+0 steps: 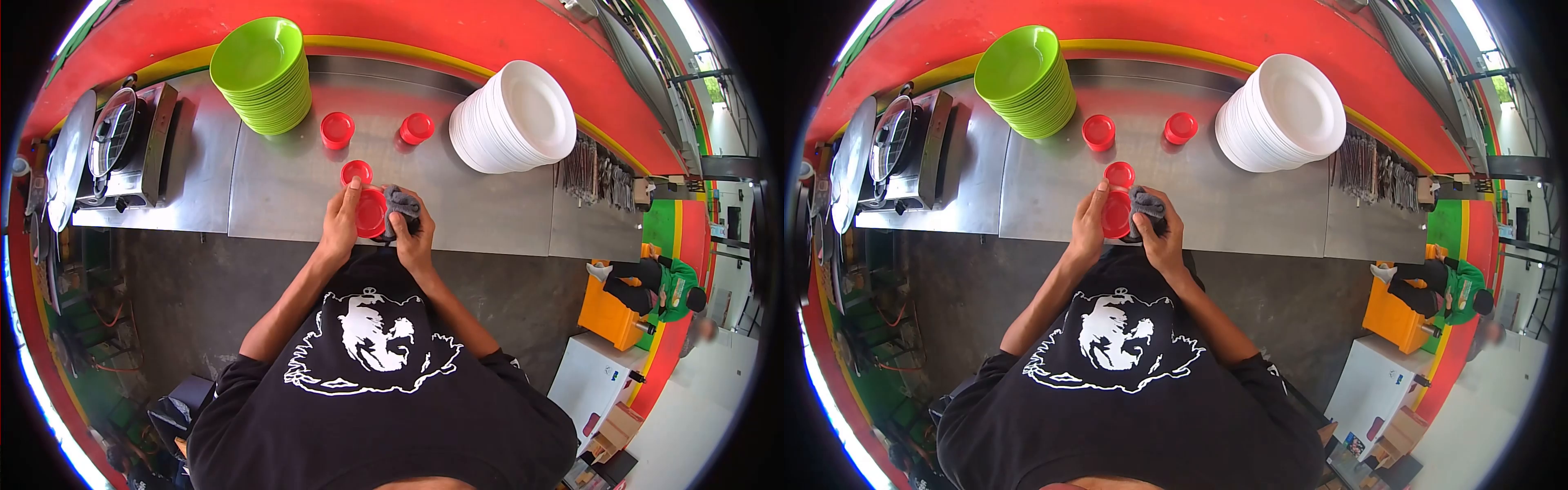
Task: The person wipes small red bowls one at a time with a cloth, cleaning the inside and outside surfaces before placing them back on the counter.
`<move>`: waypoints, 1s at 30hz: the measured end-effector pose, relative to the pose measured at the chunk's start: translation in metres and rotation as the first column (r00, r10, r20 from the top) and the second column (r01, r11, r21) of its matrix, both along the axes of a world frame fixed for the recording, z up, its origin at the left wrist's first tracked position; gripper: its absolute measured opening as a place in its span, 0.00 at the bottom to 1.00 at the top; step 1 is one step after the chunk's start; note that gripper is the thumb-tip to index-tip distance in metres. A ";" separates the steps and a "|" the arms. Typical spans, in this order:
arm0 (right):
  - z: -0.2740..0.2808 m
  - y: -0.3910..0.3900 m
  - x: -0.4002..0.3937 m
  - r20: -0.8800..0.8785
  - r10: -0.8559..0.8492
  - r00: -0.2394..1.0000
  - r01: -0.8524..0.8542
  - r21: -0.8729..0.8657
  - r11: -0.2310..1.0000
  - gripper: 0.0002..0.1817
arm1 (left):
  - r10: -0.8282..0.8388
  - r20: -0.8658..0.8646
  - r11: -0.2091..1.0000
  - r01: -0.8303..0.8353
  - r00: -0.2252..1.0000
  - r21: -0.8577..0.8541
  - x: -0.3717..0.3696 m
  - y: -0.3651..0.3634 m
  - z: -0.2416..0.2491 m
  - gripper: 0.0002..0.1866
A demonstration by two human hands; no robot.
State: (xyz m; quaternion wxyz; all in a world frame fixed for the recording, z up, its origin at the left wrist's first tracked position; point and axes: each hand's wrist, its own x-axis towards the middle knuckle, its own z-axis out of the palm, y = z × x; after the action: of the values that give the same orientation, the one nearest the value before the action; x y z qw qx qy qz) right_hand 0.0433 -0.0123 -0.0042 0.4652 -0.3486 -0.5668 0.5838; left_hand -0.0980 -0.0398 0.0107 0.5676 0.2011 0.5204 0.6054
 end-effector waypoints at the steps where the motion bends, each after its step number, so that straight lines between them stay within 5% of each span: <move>1: -0.001 -0.003 -0.004 0.005 -0.046 0.999 0.047 -0.030 0.998 0.18 | 0.032 -0.067 0.999 -0.030 0.997 0.020 0.002 0.000 0.004 0.27; 5: 0.000 -0.009 -0.011 0.069 -0.115 0.991 0.126 -0.177 0.976 0.13 | 0.158 -0.322 0.987 -0.137 0.933 0.087 0.006 0.003 -0.007 0.28; 12: -0.026 0.000 -0.010 0.346 -0.097 0.933 0.123 -0.054 0.991 0.13 | 0.276 -0.399 0.959 -0.280 0.875 0.048 0.009 0.010 -0.046 0.27; 16: -0.041 0.012 -0.013 0.361 -0.063 0.931 0.145 -0.206 0.968 0.10 | 0.268 -0.473 0.958 -0.284 0.839 0.039 0.006 0.016 -0.074 0.26; 20: -0.073 0.030 -0.019 0.339 -0.094 0.936 0.195 -0.277 0.941 0.11 | 0.163 -0.556 0.980 -0.200 0.815 -0.006 0.000 0.027 -0.102 0.25; 23: -0.095 0.040 -0.023 0.422 -0.095 0.902 0.214 -0.247 0.945 0.12 | 0.232 -0.784 0.972 -0.099 0.575 0.215 -0.010 0.039 -0.127 0.21; 30: -0.123 0.054 -0.028 0.490 -0.095 0.867 0.232 -0.227 0.946 0.14 | 0.175 -0.758 0.978 -0.026 0.628 0.205 -0.018 0.044 -0.170 0.19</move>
State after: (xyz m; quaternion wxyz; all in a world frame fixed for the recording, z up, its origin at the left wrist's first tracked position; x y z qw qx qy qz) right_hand 0.0154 0.0413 -0.1268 0.3075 -0.5894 -0.5430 0.5130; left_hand -0.1164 0.0046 -0.1594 0.2355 0.4602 0.6683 0.5349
